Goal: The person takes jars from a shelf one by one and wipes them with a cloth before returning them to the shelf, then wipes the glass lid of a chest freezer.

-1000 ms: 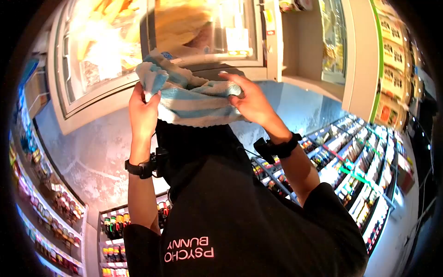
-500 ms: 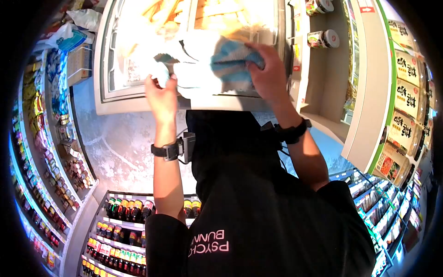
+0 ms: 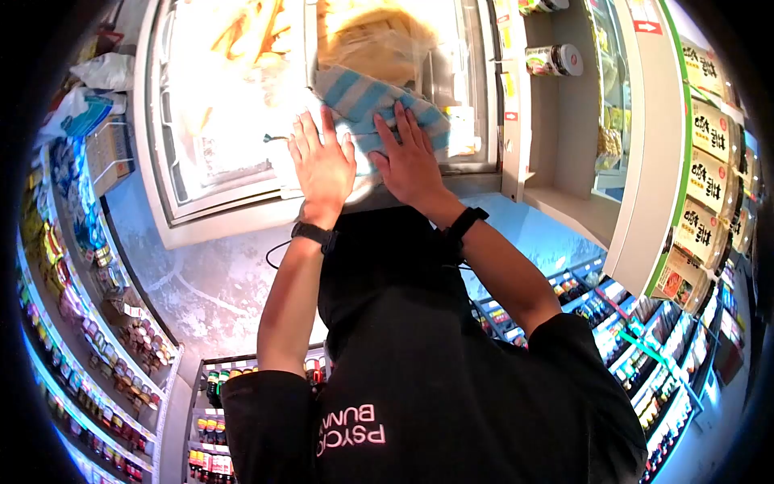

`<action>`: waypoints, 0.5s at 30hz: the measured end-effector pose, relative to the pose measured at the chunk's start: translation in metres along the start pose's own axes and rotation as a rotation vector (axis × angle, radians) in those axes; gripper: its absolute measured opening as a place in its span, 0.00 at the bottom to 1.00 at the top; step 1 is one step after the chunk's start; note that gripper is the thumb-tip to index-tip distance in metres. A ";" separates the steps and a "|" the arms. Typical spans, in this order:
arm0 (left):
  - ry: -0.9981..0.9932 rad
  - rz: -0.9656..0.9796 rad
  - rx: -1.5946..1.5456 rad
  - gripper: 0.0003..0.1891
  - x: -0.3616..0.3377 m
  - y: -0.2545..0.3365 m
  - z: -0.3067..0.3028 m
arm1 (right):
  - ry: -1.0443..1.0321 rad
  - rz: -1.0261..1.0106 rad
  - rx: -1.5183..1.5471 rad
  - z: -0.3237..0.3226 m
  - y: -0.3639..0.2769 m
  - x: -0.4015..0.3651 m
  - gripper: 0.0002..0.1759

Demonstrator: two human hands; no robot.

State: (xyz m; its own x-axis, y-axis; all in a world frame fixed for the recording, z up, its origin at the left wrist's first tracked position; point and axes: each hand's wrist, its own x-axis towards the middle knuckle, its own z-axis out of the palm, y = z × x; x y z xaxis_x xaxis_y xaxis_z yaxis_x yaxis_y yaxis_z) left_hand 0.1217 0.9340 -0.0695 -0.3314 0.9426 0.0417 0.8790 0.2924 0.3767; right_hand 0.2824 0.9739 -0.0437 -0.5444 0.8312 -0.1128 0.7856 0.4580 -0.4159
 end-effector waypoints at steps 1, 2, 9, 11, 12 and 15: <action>-0.015 0.006 -0.003 0.33 -0.005 0.000 -0.001 | -0.006 0.015 0.001 0.000 0.001 -0.004 0.36; -0.065 0.041 0.004 0.34 -0.009 -0.001 -0.003 | 0.000 0.065 -0.012 0.000 0.002 -0.007 0.37; -0.193 0.327 -0.134 0.35 -0.005 0.003 -0.011 | 0.164 0.256 0.016 -0.003 0.028 -0.021 0.46; -0.209 0.362 -0.186 0.35 0.018 -0.002 -0.009 | 0.227 0.248 -0.048 -0.001 0.048 -0.008 0.46; -0.239 0.401 -0.161 0.35 0.036 -0.004 -0.004 | 0.281 0.243 -0.117 0.002 0.056 0.004 0.47; -0.270 0.416 -0.087 0.34 0.088 -0.002 0.019 | 0.375 0.294 -0.151 0.000 0.070 0.053 0.46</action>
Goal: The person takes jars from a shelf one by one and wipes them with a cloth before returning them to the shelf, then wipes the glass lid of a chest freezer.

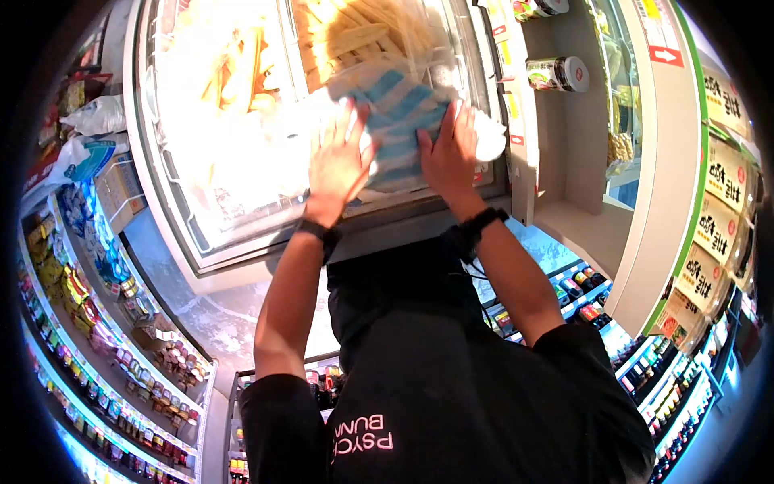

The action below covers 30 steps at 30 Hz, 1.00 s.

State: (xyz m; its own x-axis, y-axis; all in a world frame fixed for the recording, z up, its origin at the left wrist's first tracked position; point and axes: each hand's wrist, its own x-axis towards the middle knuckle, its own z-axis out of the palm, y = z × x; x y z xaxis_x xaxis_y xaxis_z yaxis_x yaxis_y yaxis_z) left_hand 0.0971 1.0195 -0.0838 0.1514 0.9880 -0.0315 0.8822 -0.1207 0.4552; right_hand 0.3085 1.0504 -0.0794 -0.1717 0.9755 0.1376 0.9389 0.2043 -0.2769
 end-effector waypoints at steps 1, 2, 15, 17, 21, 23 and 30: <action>0.043 -0.053 0.043 0.33 0.020 -0.001 -0.006 | -0.012 0.044 -0.032 0.006 -0.003 0.019 0.45; 0.092 -0.104 0.086 0.32 0.040 -0.004 -0.009 | -0.007 0.044 -0.026 0.013 -0.006 0.039 0.45; -0.118 0.226 -0.018 0.35 0.000 0.008 -0.010 | -0.232 -0.071 0.053 -0.031 0.010 0.016 0.42; -0.253 0.314 -0.014 0.38 0.005 -0.014 -0.027 | -0.269 -0.058 0.060 -0.030 0.016 0.024 0.43; -0.232 0.155 0.129 0.40 0.078 -0.041 -0.050 | -0.072 -0.021 0.041 -0.004 0.004 0.082 0.44; -0.152 0.135 0.127 0.41 0.113 -0.051 -0.047 | 0.027 0.025 -0.014 0.019 -0.002 0.119 0.44; -0.038 -0.028 0.100 0.40 0.183 -0.061 -0.038 | 0.066 0.048 -0.033 0.047 -0.040 0.205 0.43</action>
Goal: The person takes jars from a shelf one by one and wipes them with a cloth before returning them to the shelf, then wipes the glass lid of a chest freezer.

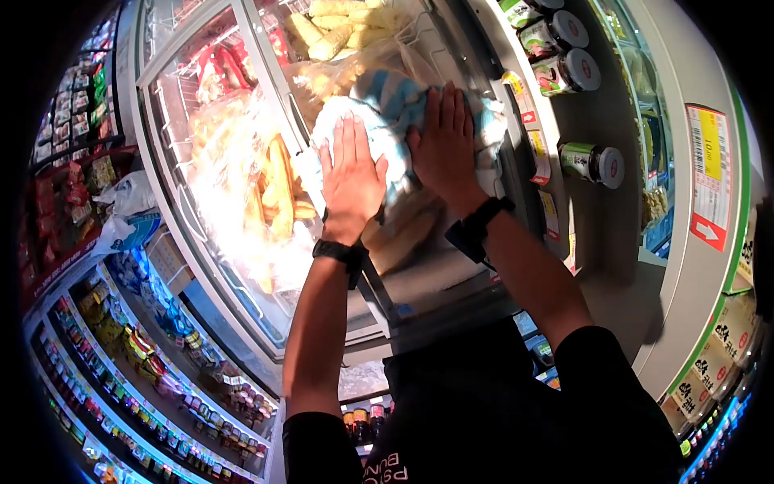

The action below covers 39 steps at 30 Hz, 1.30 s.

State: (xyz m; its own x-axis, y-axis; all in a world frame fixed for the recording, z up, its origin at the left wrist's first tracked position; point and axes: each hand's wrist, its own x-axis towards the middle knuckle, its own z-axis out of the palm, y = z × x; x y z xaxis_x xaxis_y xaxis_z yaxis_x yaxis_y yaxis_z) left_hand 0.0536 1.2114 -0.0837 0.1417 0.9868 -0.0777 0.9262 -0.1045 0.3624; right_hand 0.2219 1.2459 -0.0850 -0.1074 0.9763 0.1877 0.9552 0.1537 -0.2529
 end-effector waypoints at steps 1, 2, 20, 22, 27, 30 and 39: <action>0.034 -0.006 0.018 0.40 0.000 0.002 0.002 | 0.027 -0.020 0.022 0.000 0.000 -0.001 0.42; 0.064 -0.010 0.036 0.39 -0.004 0.005 0.003 | 0.009 -0.016 0.026 -0.002 0.001 -0.005 0.42; 0.202 -0.251 0.066 0.46 0.075 0.000 0.009 | 0.097 -0.218 -0.015 0.054 -0.009 0.092 0.38; 0.258 -0.212 0.127 0.42 0.078 -0.010 0.005 | 0.103 -0.221 -0.052 0.061 -0.014 0.104 0.38; 0.073 -0.204 0.364 0.41 0.054 -0.005 0.005 | 0.070 -0.303 -0.053 0.044 -0.008 0.098 0.36; 0.203 -0.102 0.266 0.37 0.002 0.012 0.030 | -0.008 -0.309 0.119 0.029 0.005 0.054 0.37; 0.112 -0.030 0.018 0.40 -0.009 0.010 0.003 | -0.119 -0.262 0.036 0.007 0.016 0.016 0.37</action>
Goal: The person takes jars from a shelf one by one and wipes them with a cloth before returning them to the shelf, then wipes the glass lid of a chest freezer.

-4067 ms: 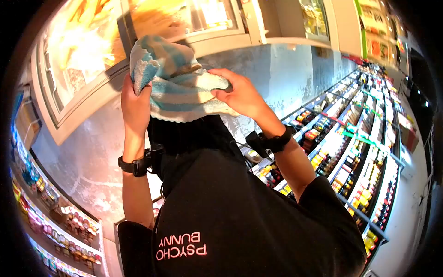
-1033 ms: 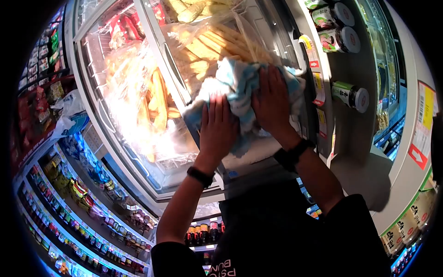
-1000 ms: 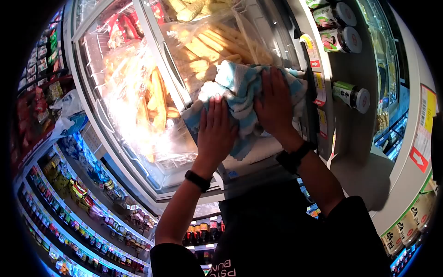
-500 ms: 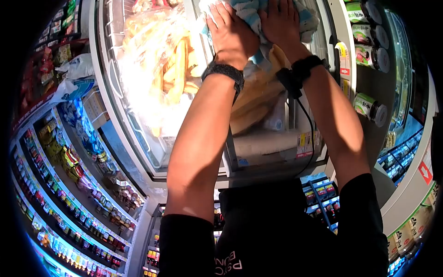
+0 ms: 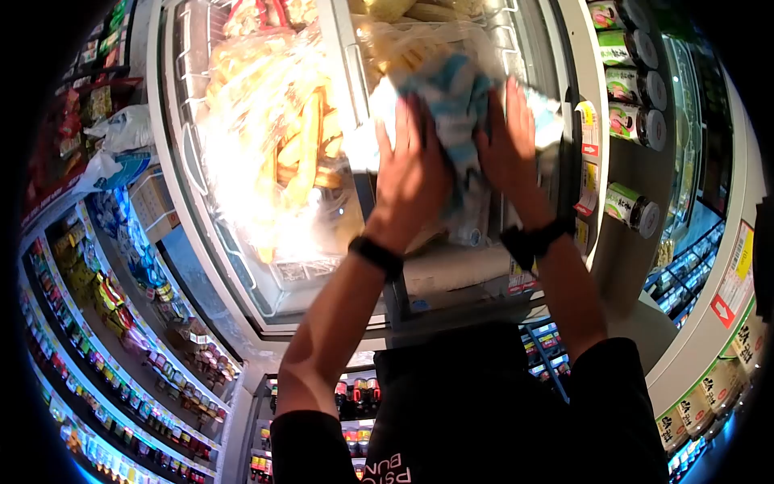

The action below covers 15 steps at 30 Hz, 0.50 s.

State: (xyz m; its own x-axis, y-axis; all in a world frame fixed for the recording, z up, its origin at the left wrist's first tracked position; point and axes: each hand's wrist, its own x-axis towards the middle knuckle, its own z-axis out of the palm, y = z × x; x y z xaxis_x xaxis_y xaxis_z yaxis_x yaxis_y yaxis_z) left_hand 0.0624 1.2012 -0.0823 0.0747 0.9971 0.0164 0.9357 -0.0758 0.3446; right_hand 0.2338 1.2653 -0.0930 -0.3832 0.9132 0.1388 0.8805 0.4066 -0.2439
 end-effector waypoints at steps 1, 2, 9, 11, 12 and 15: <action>0.073 0.017 0.039 0.41 0.021 -0.009 0.004 | 0.062 -0.009 -0.012 0.010 0.004 0.020 0.37; 0.107 0.004 0.077 0.42 0.049 -0.018 0.006 | 0.106 -0.045 -0.015 0.021 0.008 0.051 0.38; 0.324 -0.019 -0.046 0.45 0.084 -0.027 0.018 | 0.151 -0.102 0.005 0.036 0.020 0.100 0.39; 0.352 -0.047 -0.084 0.43 0.063 -0.011 0.016 | 0.146 -0.118 0.046 0.023 0.014 0.071 0.40; 0.295 -0.066 -0.169 0.40 0.038 -0.003 0.015 | 0.111 -0.128 0.022 0.019 0.007 0.046 0.39; 0.165 -0.074 -0.368 0.35 -0.033 0.013 0.000 | -0.051 -0.078 0.012 -0.003 -0.019 -0.031 0.37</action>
State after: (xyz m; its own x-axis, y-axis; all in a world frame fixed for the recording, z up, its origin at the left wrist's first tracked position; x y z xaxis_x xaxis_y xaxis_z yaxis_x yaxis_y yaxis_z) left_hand 0.0718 1.1671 -0.0789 -0.0728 0.9902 0.1188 0.7485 -0.0245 0.6627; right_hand 0.2296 1.2294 -0.0896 -0.4643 0.8790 0.1084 0.8441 0.4762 -0.2464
